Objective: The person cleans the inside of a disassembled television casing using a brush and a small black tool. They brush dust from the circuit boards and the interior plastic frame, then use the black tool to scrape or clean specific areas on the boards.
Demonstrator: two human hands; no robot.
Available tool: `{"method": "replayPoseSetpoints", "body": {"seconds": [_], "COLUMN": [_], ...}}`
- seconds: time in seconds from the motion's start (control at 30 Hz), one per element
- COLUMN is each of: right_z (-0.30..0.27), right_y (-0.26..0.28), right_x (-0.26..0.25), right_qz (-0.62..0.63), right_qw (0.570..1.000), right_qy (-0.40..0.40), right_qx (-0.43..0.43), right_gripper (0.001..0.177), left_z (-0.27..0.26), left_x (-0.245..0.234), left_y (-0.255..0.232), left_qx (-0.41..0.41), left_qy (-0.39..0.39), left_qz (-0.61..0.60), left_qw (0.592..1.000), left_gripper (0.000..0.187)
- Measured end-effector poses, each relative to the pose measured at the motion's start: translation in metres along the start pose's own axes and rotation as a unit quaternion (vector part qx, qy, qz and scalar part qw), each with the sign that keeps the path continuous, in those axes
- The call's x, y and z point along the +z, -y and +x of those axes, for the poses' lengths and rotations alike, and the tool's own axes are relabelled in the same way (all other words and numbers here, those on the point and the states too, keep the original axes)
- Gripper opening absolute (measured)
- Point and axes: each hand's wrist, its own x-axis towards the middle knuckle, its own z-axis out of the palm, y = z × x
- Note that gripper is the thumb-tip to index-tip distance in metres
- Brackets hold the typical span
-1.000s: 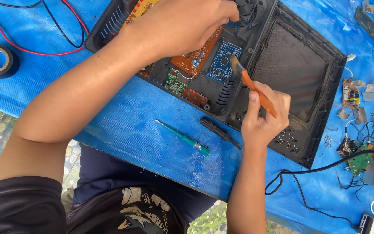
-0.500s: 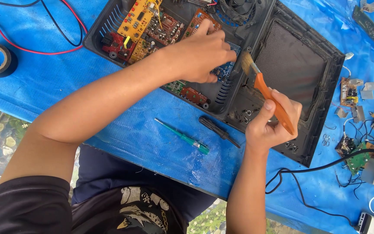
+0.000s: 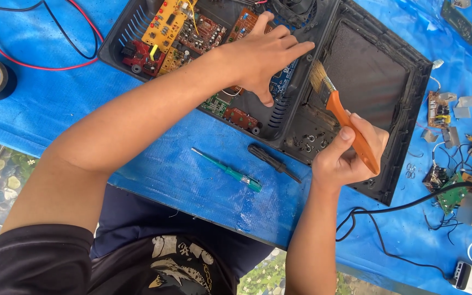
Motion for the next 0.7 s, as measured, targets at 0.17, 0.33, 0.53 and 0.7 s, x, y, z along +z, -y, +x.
{"method": "replayPoseSetpoints", "body": {"seconds": [0.17, 0.33, 0.53, 0.7], "right_z": [-0.001, -0.001, 0.003, 0.003], "right_y": [-0.001, -0.001, 0.003, 0.002], "right_x": [0.0, 0.0, -0.001, 0.0], "right_qz": [0.008, 0.01, 0.005, 0.008], "right_qw": [1.0, 1.0, 1.0, 1.0], "right_qy": [-0.001, -0.005, -0.005, -0.001], "right_qx": [0.003, 0.009, 0.008, 0.006], "right_gripper": [0.022, 0.023, 0.025, 0.024], "left_z": [0.003, 0.0, -0.007, -0.012], "left_x": [-0.009, -0.01, -0.026, -0.028], "left_y": [0.004, 0.007, 0.002, 0.002], "left_qx": [-0.012, 0.002, 0.029, 0.003], "left_qy": [0.029, 0.0, -0.033, 0.008], "left_qz": [-0.02, -0.023, -0.098, -0.093], "left_qw": [0.999, 1.0, 0.994, 0.996], "left_gripper": [0.153, 0.154, 0.147, 0.158]}}
